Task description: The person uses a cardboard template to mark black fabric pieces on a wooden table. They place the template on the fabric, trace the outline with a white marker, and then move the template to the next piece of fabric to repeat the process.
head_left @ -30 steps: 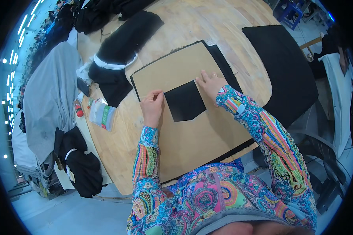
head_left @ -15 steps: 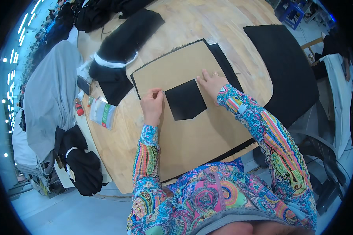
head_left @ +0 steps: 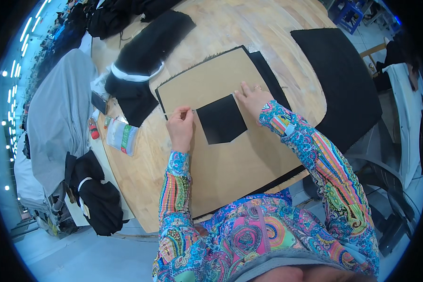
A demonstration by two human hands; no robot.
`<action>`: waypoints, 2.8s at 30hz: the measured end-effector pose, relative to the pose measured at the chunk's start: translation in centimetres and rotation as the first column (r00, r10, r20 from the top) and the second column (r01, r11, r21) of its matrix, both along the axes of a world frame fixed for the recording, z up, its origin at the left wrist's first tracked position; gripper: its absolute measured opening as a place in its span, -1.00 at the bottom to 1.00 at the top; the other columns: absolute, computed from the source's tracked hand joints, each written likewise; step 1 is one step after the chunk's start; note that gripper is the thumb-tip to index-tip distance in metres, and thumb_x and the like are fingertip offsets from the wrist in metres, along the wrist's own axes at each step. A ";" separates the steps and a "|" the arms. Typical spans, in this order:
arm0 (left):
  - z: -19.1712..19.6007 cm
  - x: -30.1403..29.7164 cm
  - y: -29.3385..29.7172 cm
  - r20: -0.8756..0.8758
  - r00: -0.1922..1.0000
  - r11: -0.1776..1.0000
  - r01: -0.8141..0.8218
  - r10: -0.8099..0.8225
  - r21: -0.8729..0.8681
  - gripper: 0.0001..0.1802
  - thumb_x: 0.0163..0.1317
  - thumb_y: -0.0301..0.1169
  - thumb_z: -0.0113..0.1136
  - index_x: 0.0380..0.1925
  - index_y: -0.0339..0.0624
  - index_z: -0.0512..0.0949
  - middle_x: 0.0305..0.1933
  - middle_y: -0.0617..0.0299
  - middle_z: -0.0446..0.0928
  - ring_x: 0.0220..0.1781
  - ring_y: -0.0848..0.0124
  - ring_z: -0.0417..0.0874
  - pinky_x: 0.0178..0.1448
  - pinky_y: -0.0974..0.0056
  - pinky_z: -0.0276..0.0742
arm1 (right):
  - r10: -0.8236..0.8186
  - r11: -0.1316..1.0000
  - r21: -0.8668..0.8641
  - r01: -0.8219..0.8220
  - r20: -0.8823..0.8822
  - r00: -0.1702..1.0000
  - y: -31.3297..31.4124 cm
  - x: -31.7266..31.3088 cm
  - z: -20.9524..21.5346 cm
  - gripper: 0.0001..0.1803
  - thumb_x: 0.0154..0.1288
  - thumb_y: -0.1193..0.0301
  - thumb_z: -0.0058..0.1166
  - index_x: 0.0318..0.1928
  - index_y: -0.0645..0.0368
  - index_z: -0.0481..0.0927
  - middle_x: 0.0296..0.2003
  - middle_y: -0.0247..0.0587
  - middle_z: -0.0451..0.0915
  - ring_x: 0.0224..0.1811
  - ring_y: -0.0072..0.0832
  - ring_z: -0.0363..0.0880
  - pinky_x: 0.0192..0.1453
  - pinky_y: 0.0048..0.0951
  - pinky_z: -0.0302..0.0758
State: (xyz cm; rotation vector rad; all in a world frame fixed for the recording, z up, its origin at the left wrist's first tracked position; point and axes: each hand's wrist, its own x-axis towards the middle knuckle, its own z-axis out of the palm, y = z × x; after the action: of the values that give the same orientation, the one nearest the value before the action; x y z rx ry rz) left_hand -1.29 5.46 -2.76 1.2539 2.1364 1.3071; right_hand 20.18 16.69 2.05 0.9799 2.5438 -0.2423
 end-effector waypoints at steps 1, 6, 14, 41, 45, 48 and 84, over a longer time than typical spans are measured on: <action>0.2 0.0 -0.1 0.058 0.998 1.000 -0.012 0.012 0.003 -0.84 0.14 -0.43 0.16 -0.38 -0.33 0.59 -0.43 0.10 0.63 -0.39 0.39 0.66 -0.26 0.36 0.52 | 0.001 1.000 -0.001 -0.001 0.000 1.000 0.0 -0.1 0.0 -0.36 0.24 0.52 -0.07 0.34 0.04 0.14 0.37 0.02 0.02 0.27 0.03 0.25 0.19 -0.26 0.45; 0.6 0.2 -0.1 -0.037 0.999 0.999 0.031 -0.033 -0.043 -0.84 0.15 -0.44 0.16 -0.36 -0.33 0.59 -0.41 0.09 0.63 -0.39 0.39 0.66 -0.26 0.36 0.53 | -0.025 0.998 -0.053 0.027 0.036 0.999 0.4 -0.2 -0.8 0.30 -0.50 0.45 0.54 0.36 0.01 0.02 0.37 0.02 -0.03 0.31 0.07 0.19 0.20 -0.25 0.45; 0.4 0.5 0.2 -0.258 0.964 0.994 0.036 -0.062 -0.104 -0.85 0.13 -0.39 0.13 -0.38 -0.22 0.61 -0.43 0.11 0.63 -0.39 0.29 0.66 -0.25 0.28 0.53 | -0.010 0.999 -0.036 0.012 0.036 0.999 0.3 -0.3 -0.7 0.30 -0.52 0.45 0.54 0.36 0.01 0.02 0.37 0.03 -0.02 0.28 0.07 0.22 0.19 -0.26 0.46; 1.5 4.5 -7.6 -0.263 0.940 0.969 0.173 -0.216 -0.179 -0.93 0.10 -0.48 0.17 -0.40 -0.19 0.58 -0.43 0.07 0.60 -0.43 0.24 0.66 -0.35 0.27 0.54 | 0.004 0.999 -0.032 -0.003 0.061 0.998 0.2 -0.3 0.3 -0.11 -0.01 0.47 0.15 0.37 0.02 0.06 0.38 0.02 -0.01 0.29 0.05 0.22 0.26 -0.22 0.37; 1.9 4.8 -7.9 -0.247 0.943 0.965 0.174 -0.221 -0.198 -0.93 0.10 -0.49 0.17 -0.40 -0.20 0.58 -0.42 0.05 0.60 -0.42 0.22 0.66 -0.34 0.27 0.54 | -0.013 0.998 -0.065 0.018 0.075 0.997 0.5 -0.5 -0.5 0.31 -0.50 0.47 0.53 0.38 0.01 0.00 0.39 0.00 -0.07 0.34 0.06 0.13 0.23 -0.22 0.42; 1.9 4.9 -8.2 -0.250 0.942 0.968 0.183 -0.222 -0.171 -0.94 0.08 -0.48 0.17 -0.41 -0.19 0.58 -0.42 0.04 0.59 -0.42 0.18 0.65 -0.34 0.23 0.54 | -0.022 0.997 -0.071 0.026 0.065 0.998 0.5 -0.6 -0.7 0.31 -0.49 0.47 0.53 0.38 0.01 0.00 0.39 0.00 -0.07 0.35 0.06 0.12 0.24 -0.23 0.40; 1.9 2.0 -1.4 0.108 0.989 0.992 0.111 -0.104 -0.060 -0.89 0.14 -0.47 0.16 -0.34 -0.25 0.58 -0.43 0.17 0.62 -0.39 0.46 0.63 -0.26 0.40 0.51 | -0.015 0.999 -0.042 0.018 0.056 0.998 0.3 -0.3 -0.2 0.10 -0.27 0.51 0.34 0.36 0.02 0.05 0.38 0.01 -0.02 0.32 0.07 0.17 0.21 -0.24 0.43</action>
State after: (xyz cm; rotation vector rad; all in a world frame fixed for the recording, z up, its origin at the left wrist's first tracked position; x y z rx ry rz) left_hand 0.69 4.09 -0.87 1.2279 1.9940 1.2207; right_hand 19.89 16.97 1.88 0.9783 2.4710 -0.2696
